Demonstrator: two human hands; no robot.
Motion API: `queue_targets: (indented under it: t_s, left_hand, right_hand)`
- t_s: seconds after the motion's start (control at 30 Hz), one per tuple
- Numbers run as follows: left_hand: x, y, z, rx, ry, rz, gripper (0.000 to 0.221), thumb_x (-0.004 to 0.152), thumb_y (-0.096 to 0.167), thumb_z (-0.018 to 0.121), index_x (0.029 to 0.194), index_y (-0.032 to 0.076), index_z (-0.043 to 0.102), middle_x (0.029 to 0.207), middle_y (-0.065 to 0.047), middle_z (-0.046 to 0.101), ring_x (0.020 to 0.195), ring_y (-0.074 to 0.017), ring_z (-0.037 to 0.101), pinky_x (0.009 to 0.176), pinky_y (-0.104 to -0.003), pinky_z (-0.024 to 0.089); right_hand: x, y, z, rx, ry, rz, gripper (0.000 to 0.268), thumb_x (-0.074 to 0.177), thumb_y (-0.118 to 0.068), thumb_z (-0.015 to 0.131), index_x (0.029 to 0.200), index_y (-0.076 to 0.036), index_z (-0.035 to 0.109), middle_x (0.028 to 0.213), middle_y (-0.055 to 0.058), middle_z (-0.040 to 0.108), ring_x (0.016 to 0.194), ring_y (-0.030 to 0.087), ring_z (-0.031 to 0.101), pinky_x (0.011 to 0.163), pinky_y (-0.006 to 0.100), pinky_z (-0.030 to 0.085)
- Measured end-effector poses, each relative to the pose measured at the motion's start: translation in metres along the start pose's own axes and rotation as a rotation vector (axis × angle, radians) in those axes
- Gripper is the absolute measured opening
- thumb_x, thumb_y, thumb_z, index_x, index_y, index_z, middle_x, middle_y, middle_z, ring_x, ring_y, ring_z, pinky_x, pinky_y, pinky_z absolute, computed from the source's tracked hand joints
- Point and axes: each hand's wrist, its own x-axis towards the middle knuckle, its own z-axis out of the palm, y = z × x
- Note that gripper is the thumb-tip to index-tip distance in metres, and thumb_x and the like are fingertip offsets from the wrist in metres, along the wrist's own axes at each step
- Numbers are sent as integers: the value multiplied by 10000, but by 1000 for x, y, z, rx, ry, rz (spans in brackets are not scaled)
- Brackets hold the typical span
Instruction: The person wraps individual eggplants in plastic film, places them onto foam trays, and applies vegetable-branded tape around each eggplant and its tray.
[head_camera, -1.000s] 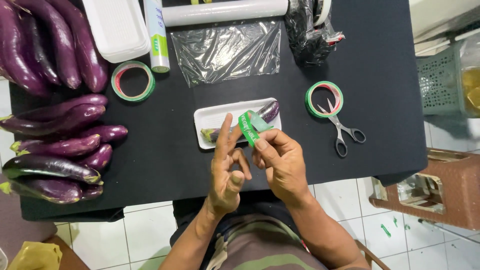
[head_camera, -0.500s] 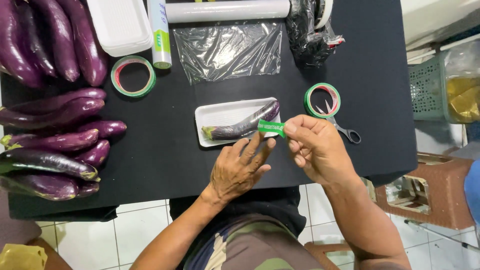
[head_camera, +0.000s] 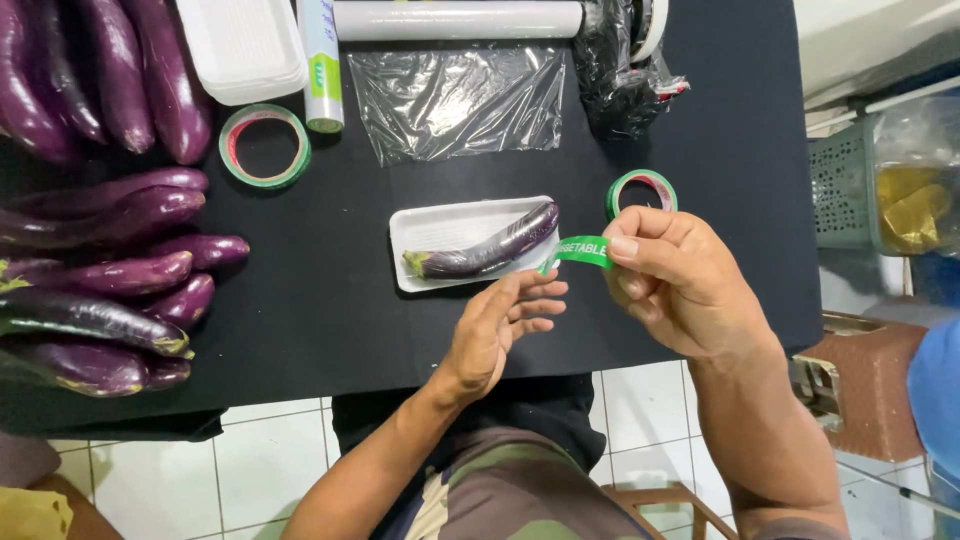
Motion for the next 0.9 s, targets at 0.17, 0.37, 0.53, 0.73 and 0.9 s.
queue_targets:
  t_s: [0.17,0.37,0.53,0.73,0.9]
  left_hand:
    - [8,7,10,-328,-79,-154,719,1037,603,467,1357,-22,626,1195,-184,730,1002,-220,740,841,-334,609]
    - [16,-4,5,-458,30,-224,374,1036,347,614,1110,-4,721,976,-169,778,778,-197,769,738,-347,648]
    - [14,-1,-2,-482,106,-152,156,1021,182,638,1006,31,675,890,-182,772,707,-210,764,676,-356,663]
    - [10,14,-4,-201,279,39,152,989,223,673,957,75,657,798,-155,744,624,-163,705,574,-242,566]
    - [-4,30,-15,472,531,502,163,964,158,715,836,61,742,718,-110,744,583,-162,708,513,-207,500]
  right_hand:
    - [-8,1,-1,7,-35,-2,133,933,-53,673,870,58,635,505,57,455,321,82,457,333,187,432]
    - [-13,4,-6,34,-99,-24,135,933,-37,662,874,80,629,500,57,460,303,74,445,326,190,437]
    - [-15,3,-8,8,-120,-31,138,937,-45,661,866,69,632,499,42,462,306,63,442,317,188,432]
    - [-17,5,-19,-23,-128,-7,152,919,-32,672,835,86,628,482,50,434,290,73,414,288,194,394]
    - [-9,4,-25,-406,-113,25,179,891,-100,721,795,49,697,472,80,509,338,88,481,323,211,393]
